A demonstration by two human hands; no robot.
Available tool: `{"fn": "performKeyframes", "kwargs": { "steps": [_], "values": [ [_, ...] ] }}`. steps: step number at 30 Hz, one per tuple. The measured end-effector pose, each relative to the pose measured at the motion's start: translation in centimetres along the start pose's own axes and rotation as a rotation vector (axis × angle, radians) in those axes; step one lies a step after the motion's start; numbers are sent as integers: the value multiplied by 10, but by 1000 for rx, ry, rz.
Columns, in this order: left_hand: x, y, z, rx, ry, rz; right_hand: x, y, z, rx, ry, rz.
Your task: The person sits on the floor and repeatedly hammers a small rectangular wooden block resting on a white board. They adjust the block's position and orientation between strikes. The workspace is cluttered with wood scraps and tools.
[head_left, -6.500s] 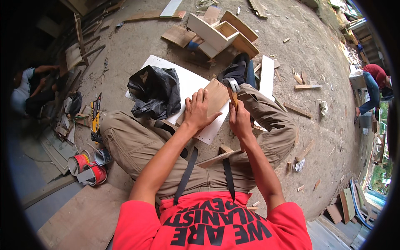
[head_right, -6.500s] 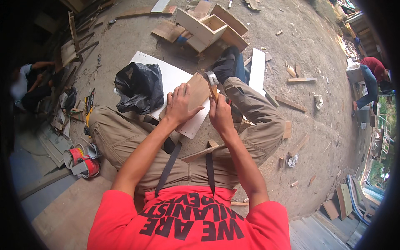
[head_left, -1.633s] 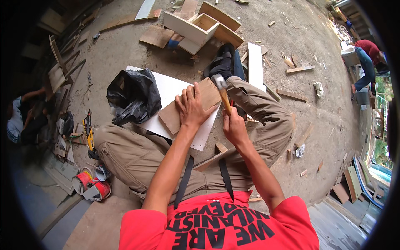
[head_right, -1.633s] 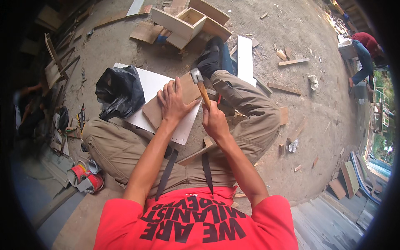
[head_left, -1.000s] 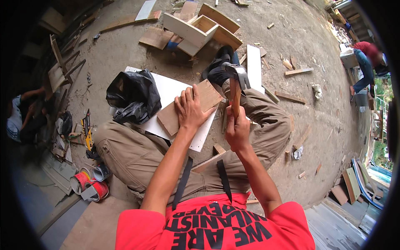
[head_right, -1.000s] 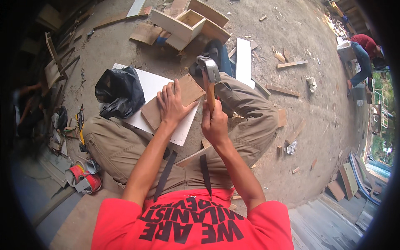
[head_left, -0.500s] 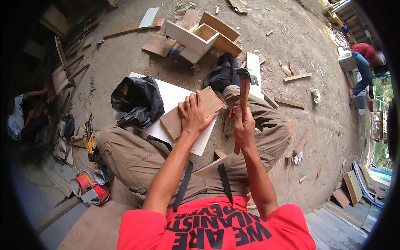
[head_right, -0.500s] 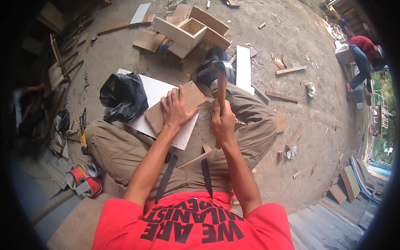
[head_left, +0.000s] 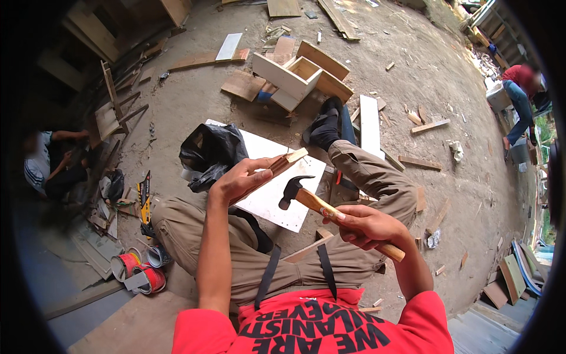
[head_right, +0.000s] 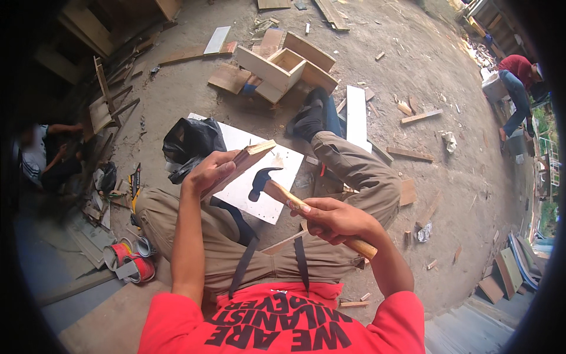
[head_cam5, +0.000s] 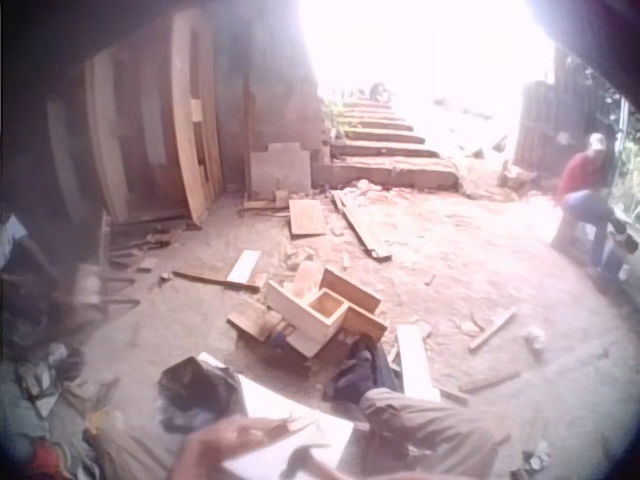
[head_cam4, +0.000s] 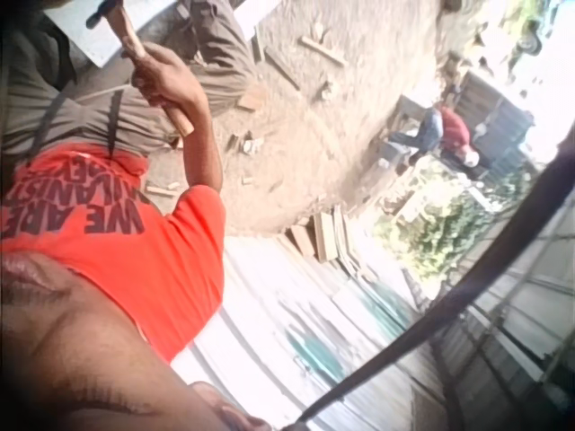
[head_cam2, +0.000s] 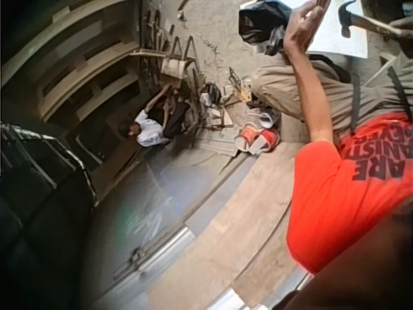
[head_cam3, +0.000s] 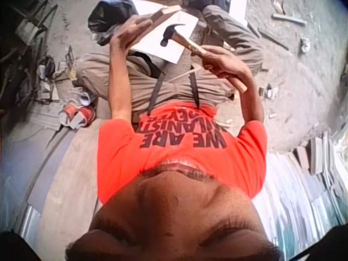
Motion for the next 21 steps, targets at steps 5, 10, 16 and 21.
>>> {"fn": "performKeyframes", "kwargs": {
  "steps": [5, 10, 16, 21],
  "values": [
    [19, -6, -1, 97, -40, 96, 15, -11, 27, 105, -72, 96],
    [23, -7, -15, 79, -47, 73, 21, -12, 34, 83, -70, 89],
    [20, -3, 11, 166, -85, 36, 20, -11, 34, 25, 105, 37],
    [11, -7, 36, 162, -22, -39, 27, -6, 37, 45, 162, -114]
  ]
}}
Point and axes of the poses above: each hand's wrist, its own x-axis away from the middle knuckle, its own y-axis out of the back of the hand, z = x × y, the point moved 7 cm from there along -x, towards the middle knuckle, and after that the axes turned 2 degrees about x, right-handed, at the moved point
